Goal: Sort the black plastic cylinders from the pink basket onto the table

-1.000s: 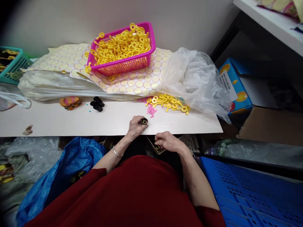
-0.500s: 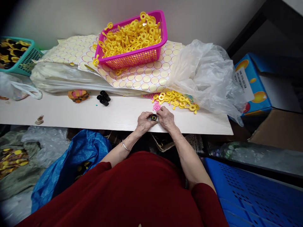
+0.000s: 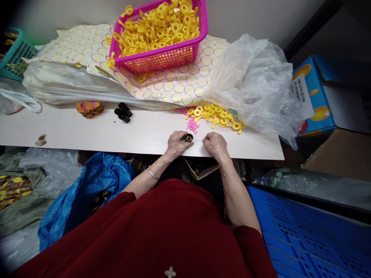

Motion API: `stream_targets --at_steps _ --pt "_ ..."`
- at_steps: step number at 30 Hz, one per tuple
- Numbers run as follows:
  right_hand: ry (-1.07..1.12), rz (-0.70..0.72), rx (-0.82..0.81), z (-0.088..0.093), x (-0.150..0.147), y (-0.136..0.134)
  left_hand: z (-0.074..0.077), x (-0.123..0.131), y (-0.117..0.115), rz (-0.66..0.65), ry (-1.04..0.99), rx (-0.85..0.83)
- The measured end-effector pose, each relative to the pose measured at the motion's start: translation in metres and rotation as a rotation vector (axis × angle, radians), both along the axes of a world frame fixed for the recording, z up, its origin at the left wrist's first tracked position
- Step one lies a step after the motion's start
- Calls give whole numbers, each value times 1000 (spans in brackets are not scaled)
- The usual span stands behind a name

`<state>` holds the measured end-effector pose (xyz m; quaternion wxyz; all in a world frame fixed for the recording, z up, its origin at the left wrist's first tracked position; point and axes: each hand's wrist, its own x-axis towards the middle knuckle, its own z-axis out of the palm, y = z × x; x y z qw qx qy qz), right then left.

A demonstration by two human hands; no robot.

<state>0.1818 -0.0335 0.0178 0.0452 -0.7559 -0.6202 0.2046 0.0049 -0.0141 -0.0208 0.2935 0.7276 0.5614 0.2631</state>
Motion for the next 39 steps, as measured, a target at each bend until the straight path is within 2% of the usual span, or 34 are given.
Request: stream_targets --at_steps 6,10,14,19,23,26,31,39 --pt "-28 -95 -35 1 2 10 4 -1 -1 -24 6 -4" --pt "67 -165 55 -8 10 9 7 1 -1 -51 33 -21" --pt "126 -110 137 -16 15 2 8 6 -1 -76 50 -36" --pt "87 -34 231 -19 8 -10 8 8 -1 -89 51 -34" --pt "150 -7 381 -14 -2 -15 8 8 -1 -105 57 -36" --pt "231 89 479 -6 -12 -15 8 8 -2 -117 65 -13" --pt "121 240 416 5 -25 -11 9 7 -4 -133 77 9" --pt "-111 430 325 13 -29 -3 12 6 -5 -141 73 12"
